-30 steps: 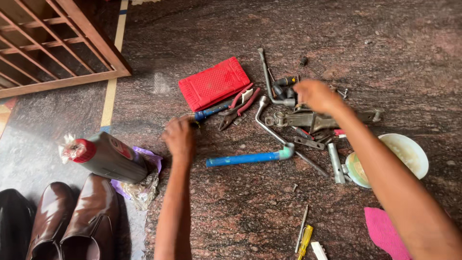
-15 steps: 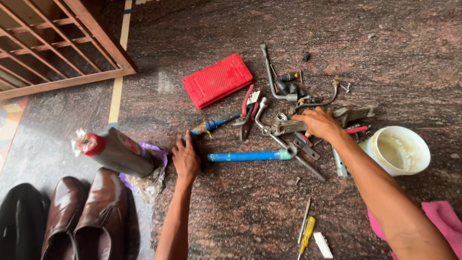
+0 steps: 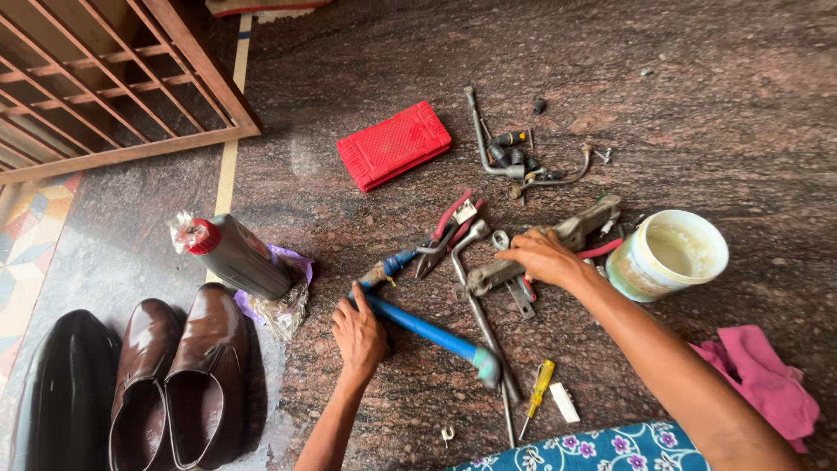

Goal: The person sits on the floor and wipes a brown leather shoe with a pink cloth. They clean the exterior and interior of the shoe, then place it next to a matching pair. The person then picks up a blue pipe and wipes it with the cloth.

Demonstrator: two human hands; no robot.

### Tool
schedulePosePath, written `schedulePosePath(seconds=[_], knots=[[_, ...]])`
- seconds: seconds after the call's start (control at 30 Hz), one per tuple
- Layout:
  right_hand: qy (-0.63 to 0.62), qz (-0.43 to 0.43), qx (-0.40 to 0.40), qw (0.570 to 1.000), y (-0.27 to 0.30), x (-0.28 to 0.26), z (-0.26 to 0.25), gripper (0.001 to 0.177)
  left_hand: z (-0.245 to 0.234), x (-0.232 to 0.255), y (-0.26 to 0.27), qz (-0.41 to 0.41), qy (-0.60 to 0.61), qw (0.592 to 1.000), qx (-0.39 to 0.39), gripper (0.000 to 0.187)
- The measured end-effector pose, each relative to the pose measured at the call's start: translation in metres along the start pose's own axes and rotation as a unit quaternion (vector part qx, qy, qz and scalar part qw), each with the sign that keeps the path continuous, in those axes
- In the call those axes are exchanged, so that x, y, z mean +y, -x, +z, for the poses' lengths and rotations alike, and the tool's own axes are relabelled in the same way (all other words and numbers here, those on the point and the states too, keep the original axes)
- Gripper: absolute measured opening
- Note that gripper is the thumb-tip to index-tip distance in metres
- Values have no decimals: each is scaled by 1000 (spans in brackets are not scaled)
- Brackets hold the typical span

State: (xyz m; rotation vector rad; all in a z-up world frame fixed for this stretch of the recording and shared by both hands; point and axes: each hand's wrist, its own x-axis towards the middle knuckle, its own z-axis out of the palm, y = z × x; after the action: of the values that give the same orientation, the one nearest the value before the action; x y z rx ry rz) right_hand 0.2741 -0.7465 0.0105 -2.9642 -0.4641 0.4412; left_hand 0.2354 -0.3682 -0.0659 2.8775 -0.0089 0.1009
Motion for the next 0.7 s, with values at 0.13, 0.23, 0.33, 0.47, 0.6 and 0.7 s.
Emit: schedulePosePath(seconds=[0.13, 0.23, 0.33, 0.47, 0.6, 0.7], knots=[[-60, 26, 212, 975, 26, 31, -7, 43, -24, 8, 20, 12, 12, 999, -32, 92], [-116, 64, 429, 894, 92, 109, -2, 9, -32, 21, 29, 144, -55, 977, 148, 76], [-81, 350, 171, 917, 112, 197, 1, 23, -22, 56, 27, 185, -7, 978, 91, 55], [-37, 348, -109, 930, 82, 248, 39, 25, 15, 119, 15, 241, 81, 966, -47, 54], [-175, 350, -91, 916, 80, 250, 49, 14, 35, 164, 17, 302, -25, 953, -23, 71], [-402, 334, -4, 852, 95, 238, 25, 14, 14, 168, 42, 248, -22, 966, -71, 69]])
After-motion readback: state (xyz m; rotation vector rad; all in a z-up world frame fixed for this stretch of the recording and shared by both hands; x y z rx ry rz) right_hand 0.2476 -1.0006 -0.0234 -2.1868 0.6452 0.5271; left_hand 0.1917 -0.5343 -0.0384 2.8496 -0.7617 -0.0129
